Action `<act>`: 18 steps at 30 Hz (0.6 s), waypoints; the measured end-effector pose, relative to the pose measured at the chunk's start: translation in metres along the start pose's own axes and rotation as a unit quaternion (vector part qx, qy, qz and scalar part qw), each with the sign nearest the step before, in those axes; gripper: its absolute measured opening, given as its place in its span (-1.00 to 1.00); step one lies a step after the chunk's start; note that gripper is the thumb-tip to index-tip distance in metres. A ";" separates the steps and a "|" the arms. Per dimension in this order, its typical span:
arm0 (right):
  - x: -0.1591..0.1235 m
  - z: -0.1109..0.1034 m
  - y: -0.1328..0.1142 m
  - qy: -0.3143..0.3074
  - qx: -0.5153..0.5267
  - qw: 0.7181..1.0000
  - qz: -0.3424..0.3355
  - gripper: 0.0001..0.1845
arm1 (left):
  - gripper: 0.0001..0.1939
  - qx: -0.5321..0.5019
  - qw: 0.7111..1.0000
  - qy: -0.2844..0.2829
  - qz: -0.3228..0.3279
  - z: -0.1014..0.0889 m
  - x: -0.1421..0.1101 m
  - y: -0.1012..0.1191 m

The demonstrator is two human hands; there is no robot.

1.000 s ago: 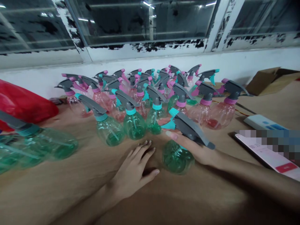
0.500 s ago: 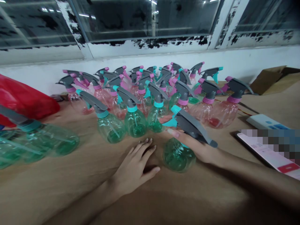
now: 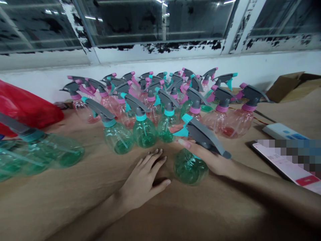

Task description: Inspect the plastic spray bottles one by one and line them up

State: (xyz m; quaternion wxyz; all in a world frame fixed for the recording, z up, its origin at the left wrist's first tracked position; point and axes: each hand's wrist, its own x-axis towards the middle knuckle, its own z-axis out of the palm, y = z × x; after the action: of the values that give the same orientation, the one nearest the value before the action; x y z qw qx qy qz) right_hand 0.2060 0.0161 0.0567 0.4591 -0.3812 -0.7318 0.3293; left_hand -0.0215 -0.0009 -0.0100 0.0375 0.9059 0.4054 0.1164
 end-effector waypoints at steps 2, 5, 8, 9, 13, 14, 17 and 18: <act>0.000 0.000 0.000 -0.003 0.002 1.000 0.005 -0.71 | -0.41 -0.001 1.000 -0.002 0.004 0.000 0.000 0.000; 0.000 0.000 -0.001 0.001 0.003 1.000 0.005 -0.70 | -0.42 0.006 1.000 -0.008 0.006 0.000 0.000 0.000; 0.000 0.000 -0.001 -0.002 0.004 1.000 0.009 -0.67 | -0.41 0.007 1.000 -0.011 0.002 -0.001 0.000 0.000; 0.000 0.000 0.000 -0.003 0.003 1.000 0.012 -0.67 | -0.41 0.006 1.000 -0.011 0.001 -0.001 0.000 0.000; -0.001 0.000 0.001 -0.004 -0.003 1.000 0.015 -0.69 | -0.41 0.004 1.000 -0.009 0.001 0.000 0.000 0.000; -0.001 0.000 0.000 -0.003 -0.002 1.000 0.013 -0.69 | -0.41 0.004 1.000 -0.009 0.000 0.000 0.000 0.000; -0.001 0.000 0.000 -0.004 -0.002 1.000 0.012 -0.69 | -0.41 0.006 1.000 -0.009 -0.002 0.000 0.000 0.001; -0.001 0.000 -0.001 -0.005 -0.003 1.000 0.013 -0.69 | -0.41 0.008 1.000 -0.008 -0.002 0.000 0.000 0.000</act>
State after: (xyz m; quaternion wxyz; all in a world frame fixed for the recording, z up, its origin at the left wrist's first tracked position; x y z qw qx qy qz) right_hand 0.2064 0.0152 0.0570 0.4496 -0.3905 -0.7301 0.3351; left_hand -0.0213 -0.0015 -0.0102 0.0344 0.9062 0.4079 0.1057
